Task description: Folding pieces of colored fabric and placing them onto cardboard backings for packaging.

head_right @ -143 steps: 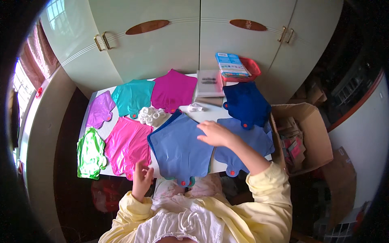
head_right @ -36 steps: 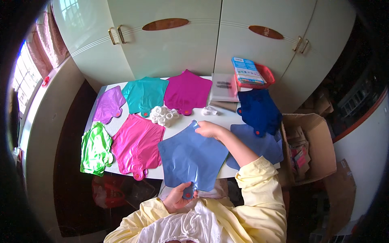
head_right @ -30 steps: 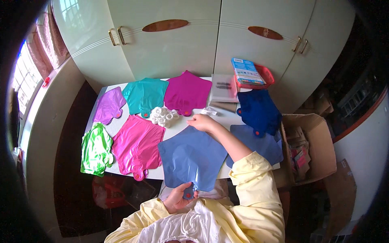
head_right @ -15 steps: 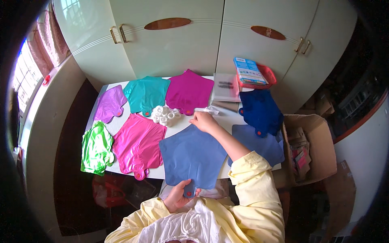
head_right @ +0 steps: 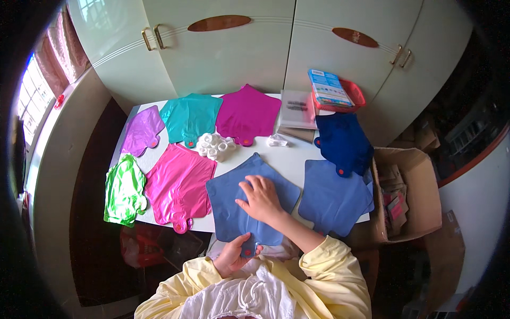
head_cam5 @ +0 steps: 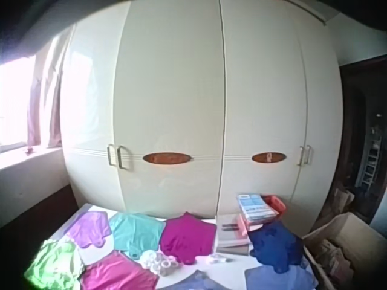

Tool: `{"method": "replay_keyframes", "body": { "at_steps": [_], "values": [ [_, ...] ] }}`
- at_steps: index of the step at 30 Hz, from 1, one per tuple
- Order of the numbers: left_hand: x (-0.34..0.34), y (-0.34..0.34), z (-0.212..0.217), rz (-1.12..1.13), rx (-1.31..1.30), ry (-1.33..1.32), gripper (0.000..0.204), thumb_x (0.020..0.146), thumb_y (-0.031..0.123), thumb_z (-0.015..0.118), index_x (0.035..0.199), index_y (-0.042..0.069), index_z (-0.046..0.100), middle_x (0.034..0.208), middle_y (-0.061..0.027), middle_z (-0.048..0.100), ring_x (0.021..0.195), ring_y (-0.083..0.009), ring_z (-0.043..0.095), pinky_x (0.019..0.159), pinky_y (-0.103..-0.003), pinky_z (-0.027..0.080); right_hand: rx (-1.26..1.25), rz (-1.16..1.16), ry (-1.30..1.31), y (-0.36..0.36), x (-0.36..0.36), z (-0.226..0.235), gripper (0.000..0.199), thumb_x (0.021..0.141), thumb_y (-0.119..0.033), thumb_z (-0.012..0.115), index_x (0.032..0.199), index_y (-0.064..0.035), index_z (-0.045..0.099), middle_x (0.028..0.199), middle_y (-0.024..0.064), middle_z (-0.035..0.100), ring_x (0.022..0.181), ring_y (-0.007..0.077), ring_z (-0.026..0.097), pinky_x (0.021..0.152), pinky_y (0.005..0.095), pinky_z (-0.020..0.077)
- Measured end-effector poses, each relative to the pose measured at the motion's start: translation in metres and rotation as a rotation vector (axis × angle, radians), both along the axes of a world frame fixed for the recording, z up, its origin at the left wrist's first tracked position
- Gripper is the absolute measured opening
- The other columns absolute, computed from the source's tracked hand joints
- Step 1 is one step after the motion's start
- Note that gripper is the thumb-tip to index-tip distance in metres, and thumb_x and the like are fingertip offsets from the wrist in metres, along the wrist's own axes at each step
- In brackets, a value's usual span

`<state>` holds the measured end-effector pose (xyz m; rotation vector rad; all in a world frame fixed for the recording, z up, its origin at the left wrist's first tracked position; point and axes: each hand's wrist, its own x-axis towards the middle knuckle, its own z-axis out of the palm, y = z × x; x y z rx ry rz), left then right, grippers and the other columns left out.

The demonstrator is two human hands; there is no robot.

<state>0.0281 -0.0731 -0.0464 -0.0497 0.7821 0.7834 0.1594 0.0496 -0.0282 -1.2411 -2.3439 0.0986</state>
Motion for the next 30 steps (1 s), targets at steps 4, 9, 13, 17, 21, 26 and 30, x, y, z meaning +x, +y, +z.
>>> {"method": "replay_keyframes", "body": {
  "at_steps": [4,9,13,17,21,26,30],
  "values": [
    [0.000,0.000,0.000,-0.002,-0.008,0.031,0.022,0.097,0.019,0.047,0.102,-0.002,0.048,0.088,-0.0164,0.059,0.079,-0.0299,0.065,0.068,-0.035,0.056,0.026,-0.091,0.022,0.024,0.001,-0.004,0.056,0.079,-0.047,0.065,0.118,-0.0073,0.053,0.125,0.0136,0.048,0.119,0.0337,0.041,0.098,0.0475,0.0340],
    [-0.005,0.001,0.007,-0.070,0.014,0.069,0.022,0.097,0.016,0.045,0.108,-0.004,0.048,0.097,-0.0190,0.061,0.085,-0.0304,0.066,0.072,-0.036,0.056,0.091,-0.160,-0.050,0.026,-0.003,-0.004,0.056,0.081,-0.044,0.063,0.119,-0.0054,0.052,0.125,0.0146,0.047,0.119,0.0340,0.041,0.098,0.0466,0.0340],
    [-0.018,0.001,0.013,-0.107,0.263,0.279,0.029,0.096,0.012,0.046,0.118,-0.005,0.045,0.104,-0.0179,0.062,0.090,-0.0281,0.066,0.075,-0.036,0.056,0.094,-0.132,-0.024,0.025,-0.003,-0.006,0.053,0.081,-0.041,0.063,0.119,-0.0057,0.052,0.122,0.0140,0.048,0.117,0.0322,0.042,0.097,0.0448,0.0353],
    [-0.045,0.009,0.034,-0.183,0.347,0.516,0.028,0.093,0.010,0.051,0.118,-0.003,0.052,0.108,-0.0129,0.062,0.088,-0.0226,0.066,0.075,-0.035,0.056,0.107,-0.079,-0.014,0.024,-0.002,-0.002,0.046,0.081,-0.038,0.064,0.115,-0.0080,0.055,0.116,0.0110,0.051,0.111,0.0289,0.046,0.092,0.0430,0.0375],
    [-0.063,0.036,0.043,-0.076,0.505,0.602,0.023,0.092,0.013,0.056,0.109,-0.002,0.058,0.088,-0.0017,0.063,0.082,-0.0126,0.063,0.064,-0.030,0.053,0.134,-0.028,-0.010,0.024,-0.003,0.000,0.038,0.081,-0.036,0.066,0.107,-0.0099,0.059,0.109,0.0065,0.053,0.105,0.0258,0.049,0.088,0.0409,0.0389],
    [-0.063,0.071,0.049,-0.324,0.930,1.468,0.024,0.080,0.016,0.066,0.091,-0.003,0.056,0.063,-0.0140,0.061,0.057,-0.0289,0.062,0.052,-0.037,0.046,0.106,0.016,0.015,0.024,0.000,0.002,0.037,0.078,-0.035,0.068,0.103,-0.0098,0.059,0.105,0.0050,0.054,0.103,0.0231,0.050,0.088,0.0397,0.0391],
    [-0.057,0.082,0.035,-0.371,1.048,1.795,0.024,0.075,0.016,0.064,0.082,-0.002,0.050,0.062,-0.0227,0.058,0.061,-0.0412,0.061,0.057,-0.048,0.048,0.109,0.018,0.027,0.021,-0.003,0.008,0.041,0.072,-0.034,0.071,0.103,-0.0094,0.059,0.103,0.0049,0.054,0.102,0.0222,0.051,0.089,0.0394,0.0387]
  ]
}}
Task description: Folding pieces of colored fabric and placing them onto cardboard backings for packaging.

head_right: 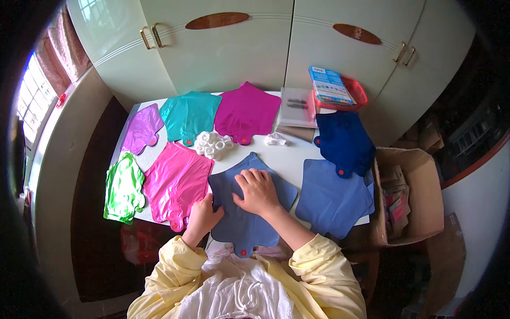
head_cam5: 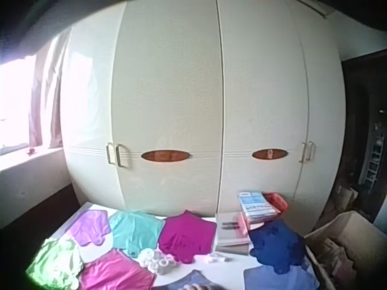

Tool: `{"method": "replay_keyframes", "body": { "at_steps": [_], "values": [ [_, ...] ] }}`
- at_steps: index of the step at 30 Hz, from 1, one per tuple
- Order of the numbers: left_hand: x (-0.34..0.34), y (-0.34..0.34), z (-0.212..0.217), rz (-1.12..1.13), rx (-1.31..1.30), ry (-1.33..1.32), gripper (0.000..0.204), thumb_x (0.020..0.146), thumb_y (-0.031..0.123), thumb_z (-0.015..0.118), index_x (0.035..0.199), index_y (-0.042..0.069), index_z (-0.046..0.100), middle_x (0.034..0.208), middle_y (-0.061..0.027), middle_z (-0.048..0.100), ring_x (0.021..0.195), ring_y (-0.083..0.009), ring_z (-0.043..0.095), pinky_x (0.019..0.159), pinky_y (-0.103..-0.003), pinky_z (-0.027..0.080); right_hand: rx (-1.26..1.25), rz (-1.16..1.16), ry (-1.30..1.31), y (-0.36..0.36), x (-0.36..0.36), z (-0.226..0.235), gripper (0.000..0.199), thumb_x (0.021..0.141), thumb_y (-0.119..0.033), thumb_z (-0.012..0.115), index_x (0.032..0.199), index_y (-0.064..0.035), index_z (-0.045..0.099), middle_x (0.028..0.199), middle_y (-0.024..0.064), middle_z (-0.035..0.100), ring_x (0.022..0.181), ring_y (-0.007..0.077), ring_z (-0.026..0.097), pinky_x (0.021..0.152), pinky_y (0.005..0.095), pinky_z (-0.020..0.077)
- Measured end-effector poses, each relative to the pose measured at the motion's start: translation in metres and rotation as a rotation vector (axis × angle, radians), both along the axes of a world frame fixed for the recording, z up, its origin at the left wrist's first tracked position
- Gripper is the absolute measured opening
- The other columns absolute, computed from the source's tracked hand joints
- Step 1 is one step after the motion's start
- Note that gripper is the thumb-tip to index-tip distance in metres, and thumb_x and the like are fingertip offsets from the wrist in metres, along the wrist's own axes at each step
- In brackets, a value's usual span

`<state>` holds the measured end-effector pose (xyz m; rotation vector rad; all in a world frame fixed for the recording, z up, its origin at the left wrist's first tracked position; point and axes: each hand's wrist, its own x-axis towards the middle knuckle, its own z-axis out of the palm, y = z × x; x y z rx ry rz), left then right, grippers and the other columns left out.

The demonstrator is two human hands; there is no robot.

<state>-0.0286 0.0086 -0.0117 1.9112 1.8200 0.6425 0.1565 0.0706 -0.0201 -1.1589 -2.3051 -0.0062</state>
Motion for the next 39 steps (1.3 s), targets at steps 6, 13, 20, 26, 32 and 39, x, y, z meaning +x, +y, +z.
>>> {"method": "replay_keyframes", "body": {
  "at_steps": [6,13,20,26,32,39],
  "values": [
    [0.005,0.010,-0.007,0.060,0.071,-0.145,0.022,0.076,0.015,0.063,0.080,-0.003,0.051,0.063,-0.0244,0.058,0.063,-0.0422,0.061,0.059,-0.049,0.048,-0.007,-0.022,-0.021,0.002,0.001,-0.003,0.043,0.070,-0.035,0.071,0.103,-0.0095,0.059,0.104,0.0047,0.054,0.103,0.0219,0.051,0.090,0.0391,0.0382],
    [0.013,0.024,0.001,0.150,0.068,-0.202,0.021,0.076,0.014,0.062,0.080,-0.004,0.052,0.063,-0.0255,0.057,0.063,-0.0428,0.060,0.058,-0.047,0.047,0.007,-0.067,-0.118,0.011,0.004,0.003,0.040,0.074,-0.033,0.070,0.104,-0.0082,0.060,0.106,0.0061,0.056,0.103,0.0220,0.053,0.091,0.0393,0.0390],
    [0.017,0.027,-0.002,0.180,0.091,-0.213,0.020,0.075,0.013,0.061,0.079,-0.004,0.052,0.065,-0.0259,0.058,0.066,-0.0432,0.061,0.059,-0.048,0.047,-0.046,-0.009,-0.053,0.008,-0.001,-0.004,0.034,0.077,-0.020,0.069,0.106,-0.0052,0.059,0.111,0.0086,0.057,0.107,0.0241,0.054,0.094,0.0391,0.0398],
    [0.010,0.018,-0.004,0.151,0.051,-0.161,0.021,0.076,0.015,0.062,0.079,-0.004,0.052,0.067,-0.0268,0.058,0.067,-0.0437,0.061,0.060,-0.049,0.047,-0.041,0.019,0.001,-0.001,-0.005,-0.009,0.033,0.079,-0.020,0.066,0.109,-0.0055,0.059,0.116,0.0099,0.056,0.113,0.0250,0.051,0.099,0.0403,0.0368],
    [0.005,0.021,0.001,0.119,0.029,-0.100,0.024,0.077,0.018,0.062,0.081,-0.003,0.051,0.067,-0.0253,0.060,0.066,-0.0434,0.061,0.060,-0.050,0.049,-0.028,0.006,0.023,-0.007,-0.005,-0.009,0.032,0.081,-0.018,0.064,0.111,-0.0065,0.059,0.117,0.0094,0.056,0.115,0.0248,0.050,0.101,0.0411,0.0349],
    [0.011,0.032,0.005,0.130,0.105,0.184,0.024,0.080,0.021,0.061,0.084,0.000,0.050,0.071,-0.0225,0.063,0.066,-0.0410,0.063,0.059,-0.049,0.050,-0.045,0.094,-0.005,-0.002,-0.004,-0.014,0.029,0.083,-0.017,0.060,0.112,-0.0138,0.061,0.119,0.0074,0.057,0.117,0.0248,0.050,0.102,0.0426,0.0351]
  ]
}}
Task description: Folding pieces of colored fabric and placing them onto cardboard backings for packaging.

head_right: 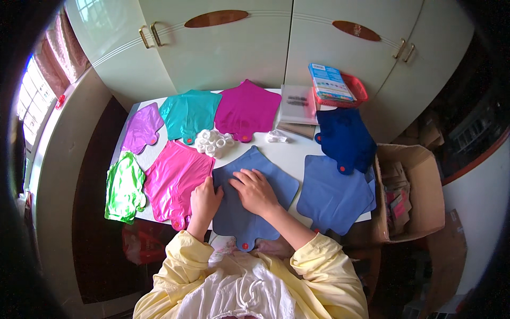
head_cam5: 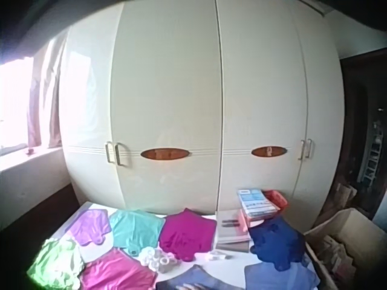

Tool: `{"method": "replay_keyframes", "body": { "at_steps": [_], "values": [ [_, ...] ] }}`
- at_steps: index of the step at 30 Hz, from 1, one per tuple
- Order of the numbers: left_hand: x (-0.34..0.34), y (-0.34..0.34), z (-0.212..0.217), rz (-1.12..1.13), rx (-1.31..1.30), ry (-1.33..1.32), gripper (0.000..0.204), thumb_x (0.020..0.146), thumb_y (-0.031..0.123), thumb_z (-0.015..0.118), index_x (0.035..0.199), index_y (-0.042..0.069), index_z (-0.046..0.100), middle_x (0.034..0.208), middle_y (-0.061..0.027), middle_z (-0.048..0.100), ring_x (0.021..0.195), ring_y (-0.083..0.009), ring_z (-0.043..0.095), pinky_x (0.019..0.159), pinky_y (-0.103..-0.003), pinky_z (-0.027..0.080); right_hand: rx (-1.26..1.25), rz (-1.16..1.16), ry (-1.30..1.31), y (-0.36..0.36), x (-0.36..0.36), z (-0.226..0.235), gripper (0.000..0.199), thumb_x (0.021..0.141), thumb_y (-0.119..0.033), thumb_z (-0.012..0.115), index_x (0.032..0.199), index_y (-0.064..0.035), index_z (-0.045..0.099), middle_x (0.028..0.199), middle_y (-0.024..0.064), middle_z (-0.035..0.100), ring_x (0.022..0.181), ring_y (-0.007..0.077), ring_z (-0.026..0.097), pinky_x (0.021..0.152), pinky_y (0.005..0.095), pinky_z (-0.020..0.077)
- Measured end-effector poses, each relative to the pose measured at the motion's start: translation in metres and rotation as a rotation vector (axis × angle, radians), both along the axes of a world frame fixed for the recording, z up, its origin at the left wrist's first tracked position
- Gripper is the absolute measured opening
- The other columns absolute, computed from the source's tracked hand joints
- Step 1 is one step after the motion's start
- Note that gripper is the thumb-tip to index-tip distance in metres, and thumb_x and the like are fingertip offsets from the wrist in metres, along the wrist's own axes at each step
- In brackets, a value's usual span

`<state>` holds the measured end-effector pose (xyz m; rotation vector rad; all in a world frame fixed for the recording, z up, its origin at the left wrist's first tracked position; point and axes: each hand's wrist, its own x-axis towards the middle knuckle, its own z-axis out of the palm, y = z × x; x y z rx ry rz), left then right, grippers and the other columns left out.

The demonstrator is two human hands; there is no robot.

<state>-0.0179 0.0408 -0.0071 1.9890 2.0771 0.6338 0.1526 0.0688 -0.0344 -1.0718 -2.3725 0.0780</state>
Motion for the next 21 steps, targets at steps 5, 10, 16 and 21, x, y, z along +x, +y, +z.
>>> {"method": "replay_keyframes", "body": {
  "at_steps": [5,10,16,21],
  "values": [
    [0.000,-0.006,0.002,-0.029,-0.031,-0.068,0.024,0.074,0.018,0.063,0.084,0.000,0.051,0.069,-0.0206,0.062,0.067,-0.0392,0.063,0.061,-0.048,0.049,-0.045,-0.009,-0.020,-0.003,-0.001,0.009,0.034,0.082,-0.023,0.059,0.114,-0.0151,0.062,0.124,0.0073,0.055,0.122,0.0246,0.046,0.106,0.0447,0.0313],
    [0.003,-0.019,0.012,-0.200,-0.129,-0.197,0.017,0.070,0.012,0.060,0.081,0.001,0.052,0.067,-0.0209,0.060,0.065,-0.0411,0.061,0.061,-0.048,0.048,-0.076,-0.004,-0.045,-0.004,0.001,0.013,0.039,0.079,-0.026,0.060,0.116,-0.0134,0.061,0.125,0.0083,0.055,0.126,0.0244,0.043,0.108,0.0461,0.0282],
    [0.020,-0.020,0.008,-0.266,-0.090,-0.154,0.016,0.070,0.011,0.057,0.080,0.001,0.052,0.066,-0.0215,0.059,0.064,-0.0415,0.060,0.061,-0.049,0.049,-0.119,0.024,0.020,0.003,0.007,-0.001,0.036,0.078,-0.018,0.059,0.111,-0.0020,0.060,0.120,0.0151,0.056,0.120,0.0291,0.047,0.106,0.0459,0.0318],
    [0.028,-0.021,0.004,-0.280,-0.074,-0.104,0.019,0.070,0.012,0.057,0.083,0.001,0.051,0.068,-0.0221,0.060,0.063,-0.0417,0.060,0.061,-0.049,0.049,-0.330,-0.034,0.470,0.005,0.010,-0.006,0.023,0.083,-0.015,0.054,0.097,0.0036,0.059,0.109,0.0201,0.058,0.108,0.0333,0.054,0.098,0.0440,0.0396]
  ]
}}
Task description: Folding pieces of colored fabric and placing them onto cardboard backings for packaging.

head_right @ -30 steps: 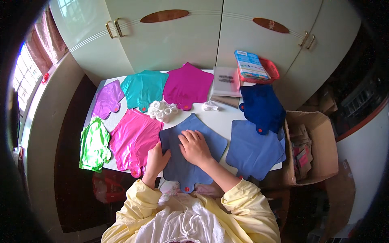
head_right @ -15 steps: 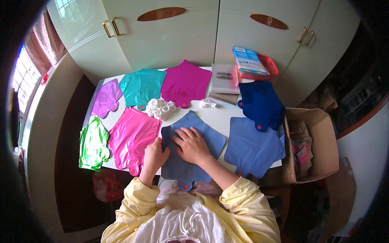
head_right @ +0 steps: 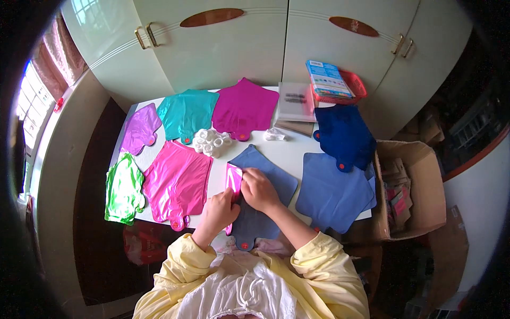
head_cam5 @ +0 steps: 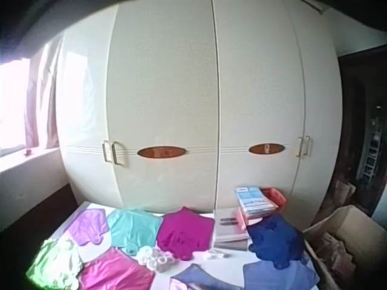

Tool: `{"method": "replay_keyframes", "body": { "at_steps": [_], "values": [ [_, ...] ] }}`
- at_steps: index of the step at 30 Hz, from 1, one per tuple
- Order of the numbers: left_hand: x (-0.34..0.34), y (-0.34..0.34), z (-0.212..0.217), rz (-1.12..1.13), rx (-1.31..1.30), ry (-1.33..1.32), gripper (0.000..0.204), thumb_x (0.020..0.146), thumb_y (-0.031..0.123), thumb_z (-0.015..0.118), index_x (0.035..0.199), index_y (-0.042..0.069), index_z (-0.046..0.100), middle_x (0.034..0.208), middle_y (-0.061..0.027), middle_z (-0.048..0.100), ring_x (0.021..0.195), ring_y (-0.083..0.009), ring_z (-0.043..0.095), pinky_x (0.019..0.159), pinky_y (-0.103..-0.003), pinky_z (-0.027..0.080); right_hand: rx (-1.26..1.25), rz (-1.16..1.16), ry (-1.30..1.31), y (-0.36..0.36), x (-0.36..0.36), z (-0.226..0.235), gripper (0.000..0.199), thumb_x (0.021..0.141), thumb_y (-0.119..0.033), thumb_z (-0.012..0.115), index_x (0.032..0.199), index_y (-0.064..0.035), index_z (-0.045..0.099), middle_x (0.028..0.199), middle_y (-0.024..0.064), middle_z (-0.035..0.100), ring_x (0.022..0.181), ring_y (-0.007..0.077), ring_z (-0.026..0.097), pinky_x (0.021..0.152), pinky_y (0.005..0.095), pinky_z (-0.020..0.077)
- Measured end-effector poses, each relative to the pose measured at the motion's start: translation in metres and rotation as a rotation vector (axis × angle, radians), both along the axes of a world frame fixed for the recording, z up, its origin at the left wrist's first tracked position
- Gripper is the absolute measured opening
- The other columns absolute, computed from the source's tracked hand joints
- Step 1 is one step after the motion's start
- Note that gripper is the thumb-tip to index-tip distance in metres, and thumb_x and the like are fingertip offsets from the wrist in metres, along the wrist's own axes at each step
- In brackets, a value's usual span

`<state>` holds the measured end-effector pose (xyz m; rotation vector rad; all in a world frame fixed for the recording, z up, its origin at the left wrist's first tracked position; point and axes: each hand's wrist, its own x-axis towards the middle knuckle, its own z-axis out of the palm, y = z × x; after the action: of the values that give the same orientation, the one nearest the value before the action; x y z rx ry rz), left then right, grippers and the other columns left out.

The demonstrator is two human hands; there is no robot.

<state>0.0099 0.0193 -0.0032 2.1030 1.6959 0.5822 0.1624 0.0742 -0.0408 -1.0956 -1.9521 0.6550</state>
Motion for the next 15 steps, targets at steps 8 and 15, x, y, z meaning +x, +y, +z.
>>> {"method": "replay_keyframes", "body": {
  "at_steps": [8,15],
  "values": [
    [0.011,-0.002,0.001,-0.062,0.047,0.049,0.016,0.074,0.014,0.059,0.082,0.002,0.052,0.069,-0.0178,0.062,0.060,-0.0363,0.062,0.056,-0.045,0.051,0.211,-0.165,-0.062,0.004,-0.002,-0.007,0.026,0.082,-0.018,0.062,0.080,0.0070,0.059,0.100,0.0201,0.056,0.103,0.0363,0.052,0.092,0.0427,0.0423],
    [-0.026,0.013,0.021,-0.301,0.238,0.086,0.030,0.080,0.013,0.062,0.110,0.010,0.061,0.115,-0.0076,0.059,0.110,-0.0291,0.053,0.088,-0.040,0.044,0.239,-0.173,-0.099,0.003,-0.002,-0.009,0.019,0.080,-0.012,0.061,0.077,0.0070,0.058,0.099,0.0186,0.053,0.101,0.0352,0.050,0.091,0.0421,0.0414]
  ]
}}
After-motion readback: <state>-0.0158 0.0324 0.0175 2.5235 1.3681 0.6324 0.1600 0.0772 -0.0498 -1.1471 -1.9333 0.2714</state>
